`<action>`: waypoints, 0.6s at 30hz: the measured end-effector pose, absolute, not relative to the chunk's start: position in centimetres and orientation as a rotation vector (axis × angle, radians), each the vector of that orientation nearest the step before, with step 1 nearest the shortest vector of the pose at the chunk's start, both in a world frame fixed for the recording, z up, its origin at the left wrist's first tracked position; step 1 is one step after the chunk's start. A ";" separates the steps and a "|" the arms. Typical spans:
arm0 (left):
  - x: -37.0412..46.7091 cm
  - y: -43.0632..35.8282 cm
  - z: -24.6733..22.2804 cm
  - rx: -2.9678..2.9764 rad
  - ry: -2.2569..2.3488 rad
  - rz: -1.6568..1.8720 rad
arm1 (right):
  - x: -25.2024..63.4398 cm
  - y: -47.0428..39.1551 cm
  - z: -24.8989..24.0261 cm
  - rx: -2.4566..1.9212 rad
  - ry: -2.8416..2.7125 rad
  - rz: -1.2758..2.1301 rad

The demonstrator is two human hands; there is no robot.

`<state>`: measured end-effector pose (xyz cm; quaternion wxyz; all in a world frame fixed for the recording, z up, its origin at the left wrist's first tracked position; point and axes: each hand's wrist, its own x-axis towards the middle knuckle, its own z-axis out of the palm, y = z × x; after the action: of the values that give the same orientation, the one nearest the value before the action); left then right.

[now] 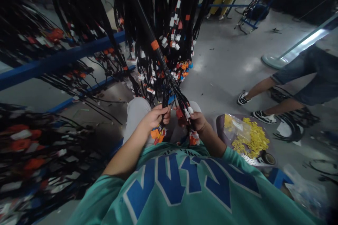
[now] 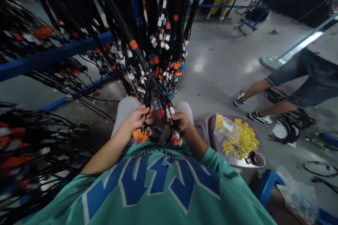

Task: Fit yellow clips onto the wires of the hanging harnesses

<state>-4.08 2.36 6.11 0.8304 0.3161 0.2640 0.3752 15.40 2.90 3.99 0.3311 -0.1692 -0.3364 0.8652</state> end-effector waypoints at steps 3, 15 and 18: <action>-4.3 2.4 6.1 0.800 0.827 0.921 | 15.5 2.8 3.9 -0.423 -0.877 2.251; -1.3 -0.3 9.5 1.016 1.100 1.294 | 16.1 3.1 4.2 -0.630 -0.847 2.279; 0.0 0.8 9.2 0.823 0.906 1.091 | 16.3 3.0 4.6 -0.705 -0.818 2.300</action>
<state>0.02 0.83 9.16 0.6824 0.3669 0.4038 0.4865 16.26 3.03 4.59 0.2958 -0.2651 -0.3076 0.8646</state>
